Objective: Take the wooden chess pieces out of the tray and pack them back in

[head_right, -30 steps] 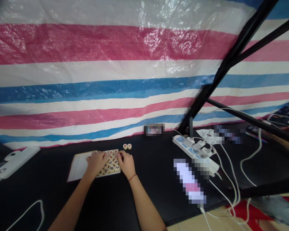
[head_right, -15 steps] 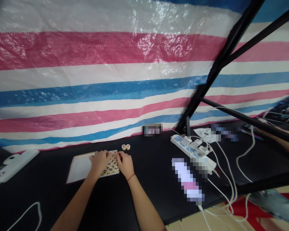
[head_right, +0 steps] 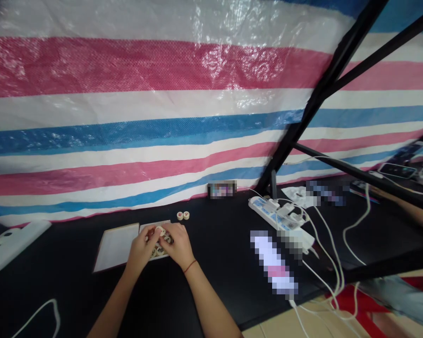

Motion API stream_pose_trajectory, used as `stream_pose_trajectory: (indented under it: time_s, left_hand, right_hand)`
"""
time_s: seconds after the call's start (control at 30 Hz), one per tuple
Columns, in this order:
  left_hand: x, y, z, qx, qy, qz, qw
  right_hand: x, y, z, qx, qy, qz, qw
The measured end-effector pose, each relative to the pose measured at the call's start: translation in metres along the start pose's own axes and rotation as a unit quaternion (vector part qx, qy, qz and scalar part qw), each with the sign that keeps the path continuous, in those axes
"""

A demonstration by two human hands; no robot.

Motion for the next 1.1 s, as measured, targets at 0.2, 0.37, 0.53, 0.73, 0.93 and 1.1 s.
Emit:
stream_pose_trajectory:
  time_s: [0.2,0.37,0.53,0.73,0.93,1.1]
  left_hand:
    - [0.010,-0.007,-0.027,0.101,0.017,0.096,0.990]
    - [0.010,-0.014,-0.038,0.142,0.065,0.131,0.979]
    - [0.009,-0.012,-0.037,0.121,0.093,0.129,0.980]
    - [0.016,-0.005,-0.015,0.006,0.118,0.080,0.990]
    - [0.020,0.008,-0.011,-0.064,0.122,0.033,0.990]
    - [0.021,0.010,-0.010,-0.073,0.143,0.040,0.986]
  right_hand:
    - [0.009,-0.034,0.038,0.045,0.081,0.149,0.985]
    - [0.022,-0.059,0.094,0.124,0.231,0.154,0.953]
    - [0.018,-0.047,0.107,0.167,0.264,0.077,0.947]
    - [0.009,-0.047,0.058,0.095,0.194,0.108,0.970]
    - [-0.002,-0.005,-0.022,-0.118,0.086,-0.069,0.987]
    - [0.000,-0.020,0.012,-0.139,0.134,0.028,0.981]
Point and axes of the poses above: each hand's wrist, its own x-axis away from the middle knuckle, its own y-axis out of the palm, z = x × y, the point moved 6 cm from there along -x, towards the middle knuckle, and after that the axes turned 13 degrees about -z, right-handed, at the moved point
